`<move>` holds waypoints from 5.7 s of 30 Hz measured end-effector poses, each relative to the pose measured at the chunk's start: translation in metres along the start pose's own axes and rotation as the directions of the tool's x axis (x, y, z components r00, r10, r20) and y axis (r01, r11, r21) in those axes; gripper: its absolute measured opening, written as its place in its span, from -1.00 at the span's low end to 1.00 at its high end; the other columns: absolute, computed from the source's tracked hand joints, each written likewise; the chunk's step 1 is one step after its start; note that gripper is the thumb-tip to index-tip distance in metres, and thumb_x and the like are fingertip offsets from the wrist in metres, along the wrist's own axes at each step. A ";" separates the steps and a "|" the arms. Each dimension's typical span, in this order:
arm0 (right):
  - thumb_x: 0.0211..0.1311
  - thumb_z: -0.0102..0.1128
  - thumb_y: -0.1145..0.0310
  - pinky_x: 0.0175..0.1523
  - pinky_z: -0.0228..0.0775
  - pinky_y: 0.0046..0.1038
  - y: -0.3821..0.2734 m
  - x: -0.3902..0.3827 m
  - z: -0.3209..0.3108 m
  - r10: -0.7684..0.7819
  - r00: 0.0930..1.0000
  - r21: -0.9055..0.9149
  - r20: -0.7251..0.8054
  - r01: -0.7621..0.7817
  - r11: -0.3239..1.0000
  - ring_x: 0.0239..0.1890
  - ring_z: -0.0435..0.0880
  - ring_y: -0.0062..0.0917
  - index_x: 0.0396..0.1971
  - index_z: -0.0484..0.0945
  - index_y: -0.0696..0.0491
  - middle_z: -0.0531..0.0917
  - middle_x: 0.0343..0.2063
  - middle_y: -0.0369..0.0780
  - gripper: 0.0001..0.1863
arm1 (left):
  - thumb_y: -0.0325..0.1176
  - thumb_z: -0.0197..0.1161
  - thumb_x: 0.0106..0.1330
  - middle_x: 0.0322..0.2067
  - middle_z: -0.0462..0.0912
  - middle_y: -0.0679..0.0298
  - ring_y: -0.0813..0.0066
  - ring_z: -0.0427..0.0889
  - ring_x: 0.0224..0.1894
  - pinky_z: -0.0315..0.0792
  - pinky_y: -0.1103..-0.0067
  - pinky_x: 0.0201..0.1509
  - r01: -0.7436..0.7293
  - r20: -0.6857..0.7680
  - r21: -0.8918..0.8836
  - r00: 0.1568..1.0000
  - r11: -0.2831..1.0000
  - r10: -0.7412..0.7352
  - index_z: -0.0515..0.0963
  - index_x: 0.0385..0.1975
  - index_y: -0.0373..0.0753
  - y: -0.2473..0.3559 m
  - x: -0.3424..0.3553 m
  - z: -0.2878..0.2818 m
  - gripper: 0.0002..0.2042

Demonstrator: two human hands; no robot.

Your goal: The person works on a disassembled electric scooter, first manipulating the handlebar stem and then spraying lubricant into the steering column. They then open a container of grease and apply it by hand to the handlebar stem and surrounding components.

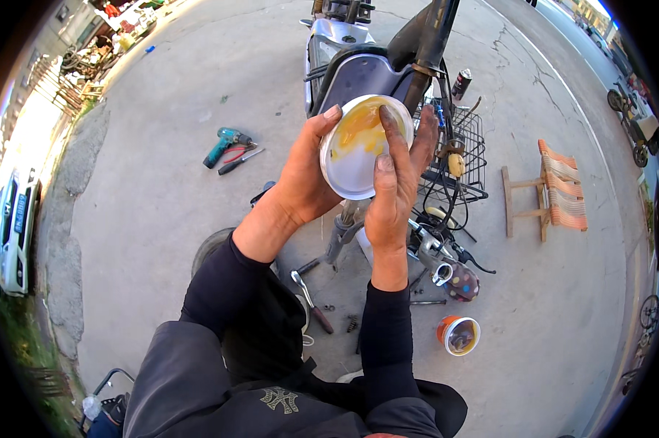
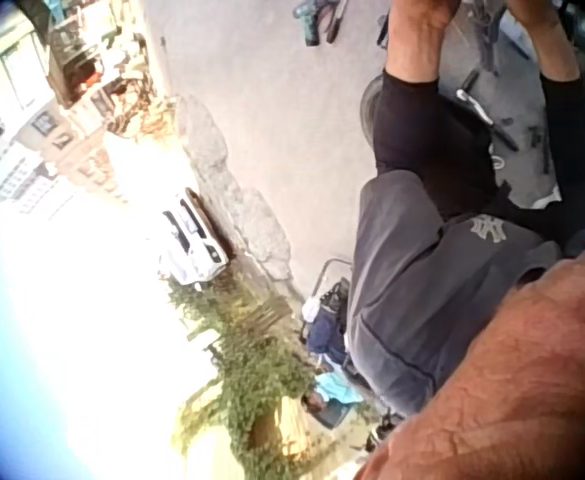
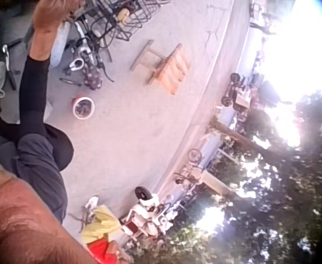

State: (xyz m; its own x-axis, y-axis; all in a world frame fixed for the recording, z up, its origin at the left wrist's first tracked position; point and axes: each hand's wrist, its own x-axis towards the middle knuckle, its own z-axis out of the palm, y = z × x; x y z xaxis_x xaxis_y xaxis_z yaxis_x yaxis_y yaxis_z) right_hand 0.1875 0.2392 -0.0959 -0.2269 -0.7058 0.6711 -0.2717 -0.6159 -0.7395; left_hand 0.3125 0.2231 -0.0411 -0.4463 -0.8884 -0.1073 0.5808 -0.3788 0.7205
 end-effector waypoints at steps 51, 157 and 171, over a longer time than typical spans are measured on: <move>0.43 0.16 -0.06 0.54 -0.19 0.17 0.100 -0.076 -0.023 0.250 0.951 -0.775 0.181 -0.018 0.632 0.58 -0.07 0.09 0.50 0.31 -0.19 0.04 0.54 0.12 -0.30 | 0.17 -0.26 0.53 0.33 0.49 0.07 0.04 0.50 0.35 0.34 0.07 0.48 -0.239 -0.261 -0.022 0.939 0.971 0.225 0.34 0.40 -0.22 0.019 0.028 -0.036 -0.33; 0.38 0.15 -0.21 0.53 -0.16 0.11 0.100 -0.069 -0.031 0.050 0.977 -0.792 0.207 0.137 0.594 0.58 -0.02 0.03 0.25 0.61 -0.21 0.19 0.51 0.05 -0.43 | 0.20 -0.30 0.53 0.32 0.50 0.04 0.01 0.49 0.36 0.34 0.12 0.48 -0.193 -0.236 0.063 0.950 0.979 0.203 0.33 0.41 -0.25 0.009 0.029 -0.023 -0.29; 0.42 0.13 -0.17 0.49 -0.11 0.17 0.093 -0.072 -0.012 0.010 0.985 -0.734 0.173 0.122 0.668 0.57 -0.04 0.12 0.32 0.54 -0.20 0.06 0.54 0.14 -0.41 | 0.19 -0.35 0.53 0.33 0.48 0.02 -0.01 0.49 0.36 0.33 0.10 0.48 -0.184 -0.220 0.086 0.955 0.979 0.199 0.31 0.43 -0.25 0.008 0.032 -0.016 -0.28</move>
State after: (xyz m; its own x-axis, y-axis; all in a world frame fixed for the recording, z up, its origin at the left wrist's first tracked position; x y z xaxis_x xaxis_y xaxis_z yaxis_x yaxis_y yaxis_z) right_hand 0.1669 0.2367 -0.2124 -0.0647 -0.7621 0.6443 -0.8955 -0.2405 -0.3744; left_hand 0.3138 0.1871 -0.0501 -0.1610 -0.9808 -0.1102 0.5923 -0.1853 0.7841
